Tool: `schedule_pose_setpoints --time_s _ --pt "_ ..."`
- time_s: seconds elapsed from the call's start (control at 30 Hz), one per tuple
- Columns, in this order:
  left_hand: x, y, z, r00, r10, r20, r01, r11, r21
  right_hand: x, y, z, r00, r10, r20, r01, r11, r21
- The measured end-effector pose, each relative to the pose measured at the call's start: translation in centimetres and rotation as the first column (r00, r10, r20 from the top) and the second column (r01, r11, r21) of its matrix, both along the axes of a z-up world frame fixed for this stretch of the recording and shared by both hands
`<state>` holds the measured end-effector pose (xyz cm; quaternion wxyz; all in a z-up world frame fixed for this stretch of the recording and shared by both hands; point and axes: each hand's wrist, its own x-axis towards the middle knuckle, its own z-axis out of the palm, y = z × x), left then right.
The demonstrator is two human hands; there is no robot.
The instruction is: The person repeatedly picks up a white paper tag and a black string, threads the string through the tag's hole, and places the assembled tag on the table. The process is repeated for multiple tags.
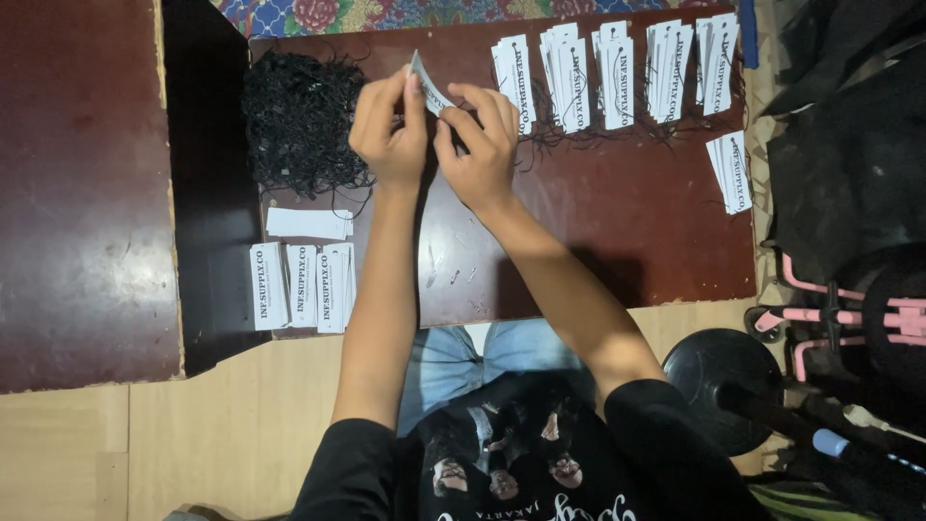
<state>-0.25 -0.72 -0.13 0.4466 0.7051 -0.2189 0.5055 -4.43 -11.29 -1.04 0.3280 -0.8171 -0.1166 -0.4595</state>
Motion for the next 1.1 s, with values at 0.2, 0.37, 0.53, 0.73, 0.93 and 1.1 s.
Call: schedule_pose_setpoints --time_s 0.2,0.37,0.53,0.73,0.93,1.1 --pt "-0.3 -0.5 0.1 1.000 0.005 0.020 -0.005 1.000 0.023 0.0 -0.1 0.8 0.996 -0.085 0.023 0.085 0.996 0.004" --pt "0.1 -0.1 -0.1 0.999 0.034 -0.010 -0.035 0.999 -0.036 -0.3 -0.2 0.5 0.984 0.169 -0.055 -0.160 0.978 0.135" --pt "0.5 0.5 -0.5 0.991 0.069 -0.116 -0.090 0.980 -0.179 -0.7 -0.1 1.2 0.941 0.328 -0.080 -0.295 0.915 0.277" --pt "0.8 0.4 -1.1 0.977 0.031 -0.210 -0.091 0.955 -0.281 -0.4 0.1 0.3 0.949 0.307 -0.076 -0.263 0.899 0.350" --pt "1.4 0.4 -2.5 0.947 -0.151 -0.283 -0.036 0.826 -0.562 0.6 0.1 -1.6 0.957 0.288 -0.041 -0.281 0.952 0.124" --pt "1.9 0.5 -3.4 0.913 -0.285 -0.290 -0.030 0.664 -0.747 0.8 -0.1 -2.6 0.959 0.280 -0.031 -0.281 0.959 -0.024"
